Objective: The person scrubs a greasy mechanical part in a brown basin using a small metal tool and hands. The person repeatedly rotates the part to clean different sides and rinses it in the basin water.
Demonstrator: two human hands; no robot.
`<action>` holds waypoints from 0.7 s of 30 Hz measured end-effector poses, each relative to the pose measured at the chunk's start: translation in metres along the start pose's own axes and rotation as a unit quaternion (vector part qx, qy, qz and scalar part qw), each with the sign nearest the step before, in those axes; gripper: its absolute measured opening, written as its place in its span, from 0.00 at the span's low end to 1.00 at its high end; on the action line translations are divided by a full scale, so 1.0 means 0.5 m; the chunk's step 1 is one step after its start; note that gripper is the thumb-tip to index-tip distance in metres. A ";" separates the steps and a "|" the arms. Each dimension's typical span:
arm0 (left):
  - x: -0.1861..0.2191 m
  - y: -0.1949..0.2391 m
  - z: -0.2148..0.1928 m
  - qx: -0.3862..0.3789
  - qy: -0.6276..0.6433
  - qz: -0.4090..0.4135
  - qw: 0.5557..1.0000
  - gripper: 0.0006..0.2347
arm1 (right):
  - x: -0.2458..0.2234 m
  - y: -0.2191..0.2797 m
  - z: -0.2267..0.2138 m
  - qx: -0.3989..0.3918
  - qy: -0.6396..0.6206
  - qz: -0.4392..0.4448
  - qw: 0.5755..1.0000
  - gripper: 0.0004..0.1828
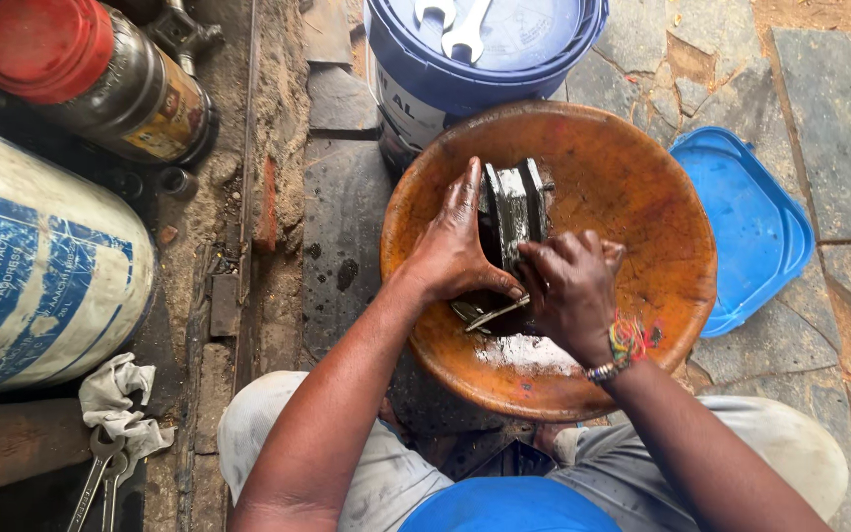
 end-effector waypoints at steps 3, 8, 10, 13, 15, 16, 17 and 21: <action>-0.015 -0.001 0.009 -0.004 -0.006 -0.015 1.000 0.73 | 0.002 0.036 -0.005 0.006 0.000 -0.010 1.000 0.11; -0.021 0.002 0.004 0.004 -0.011 0.005 1.000 0.72 | 0.019 0.067 0.027 -0.055 0.045 -0.051 0.996 0.12; -0.026 -0.002 0.009 -0.004 -0.021 -0.001 1.000 0.73 | 0.040 0.087 0.050 -0.134 0.078 -0.054 0.986 0.13; -0.051 -0.004 0.025 -0.028 0.027 -0.056 0.998 0.71 | 0.110 0.094 0.050 -0.174 0.076 0.087 0.978 0.11; -0.059 0.006 0.027 0.017 0.061 -0.039 0.997 0.64 | 0.125 0.092 0.027 -0.152 0.079 0.073 0.982 0.09; -0.053 -0.007 0.021 0.041 0.074 -0.022 0.996 0.61 | 0.140 0.071 0.012 -0.132 0.083 0.067 0.985 0.09; -0.058 -0.016 0.018 0.055 0.075 -0.047 0.995 0.59 | 0.148 0.053 0.008 -0.142 0.089 0.060 0.984 0.08; -0.088 -0.015 0.028 0.092 0.096 -0.135 0.982 0.55 | 0.168 0.013 0.014 -0.175 0.118 0.058 0.976 0.07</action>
Point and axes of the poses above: each hand's wrist, its own y-axis away from the middle knuckle, its own z-axis out of the palm, x = y × z, the point moved 6 cm from there along -y, towards the middle knuckle, and after that the axes turned 12 degrees about y, right-handed, at the moved point
